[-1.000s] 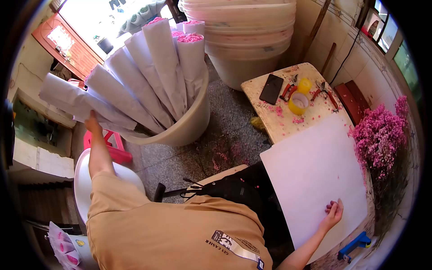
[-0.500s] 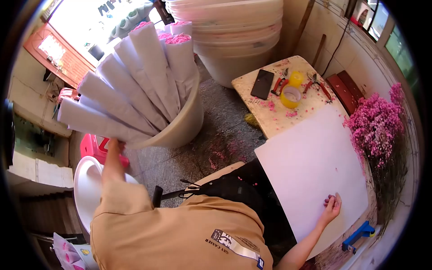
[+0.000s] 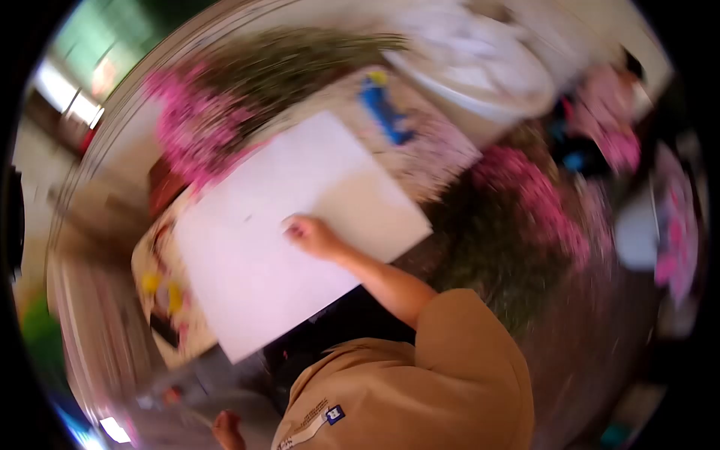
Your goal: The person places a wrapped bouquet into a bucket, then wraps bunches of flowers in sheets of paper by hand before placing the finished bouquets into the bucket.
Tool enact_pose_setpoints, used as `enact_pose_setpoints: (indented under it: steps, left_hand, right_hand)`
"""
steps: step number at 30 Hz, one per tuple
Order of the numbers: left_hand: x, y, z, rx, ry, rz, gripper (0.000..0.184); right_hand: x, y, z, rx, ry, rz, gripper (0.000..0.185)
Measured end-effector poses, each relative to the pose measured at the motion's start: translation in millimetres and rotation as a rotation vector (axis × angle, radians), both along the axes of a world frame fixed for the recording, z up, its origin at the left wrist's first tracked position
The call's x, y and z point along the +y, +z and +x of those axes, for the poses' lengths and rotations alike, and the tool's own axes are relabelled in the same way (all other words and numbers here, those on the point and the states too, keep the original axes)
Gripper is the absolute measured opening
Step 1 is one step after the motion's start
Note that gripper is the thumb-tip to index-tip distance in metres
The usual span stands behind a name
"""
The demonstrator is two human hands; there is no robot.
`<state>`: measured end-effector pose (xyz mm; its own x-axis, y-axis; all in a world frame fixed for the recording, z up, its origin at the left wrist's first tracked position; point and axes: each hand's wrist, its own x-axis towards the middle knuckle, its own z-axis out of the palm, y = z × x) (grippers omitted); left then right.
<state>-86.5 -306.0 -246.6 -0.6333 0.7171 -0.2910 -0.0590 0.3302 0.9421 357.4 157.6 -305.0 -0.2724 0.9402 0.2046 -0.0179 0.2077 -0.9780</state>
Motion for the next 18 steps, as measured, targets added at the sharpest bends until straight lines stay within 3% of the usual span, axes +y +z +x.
enact_pose_setpoints:
  steps: [2, 5, 7, 9, 11, 13, 15, 17, 18]
  left_hand:
    - [96, 2, 25, 0.005, -0.232, -0.036, 0.031]
    - [229, 43, 132, 0.117, -0.674, 0.013, 0.044]
    - [295, 57, 201, 0.182, -0.874, 0.123, 0.044]
    - [352, 63, 262, 0.069, -0.952, 0.152, 0.044]
    - [400, 64, 324, 0.149, -1.010, 0.194, 0.042]
    - [444, 60, 379, 0.334, -1.047, 0.288, 0.038]
    - [481, 57, 436, 0.253, -1.009, 0.269, 0.031]
    - [510, 29, 466, 0.228, -1.065, 0.243, 0.015]
    - [517, 7, 474, 0.286, -1.045, 0.236, 0.015]
  right_hand:
    - [-31, 34, 23, -0.111, 0.061, -0.035, 0.026]
    - [-76, 57, 79, 0.087, 0.245, -0.287, 0.036]
    - [-110, 54, 134, 0.272, 0.176, -0.428, 0.031]
    - [-142, 49, 197, 0.393, 0.094, -0.464, 0.029]
    - [-169, 28, 257, 0.398, -0.080, -0.554, 0.031]
    - [-192, -42, 302, 0.392, -0.407, -0.703, 0.038]
    - [-209, -120, 331, 0.474, -0.846, -0.882, 0.040]
    - [-230, -207, 347, 0.291, -1.069, -1.081, 0.041]
    - [-246, -263, 353, 0.202, -1.045, -1.125, 0.047]
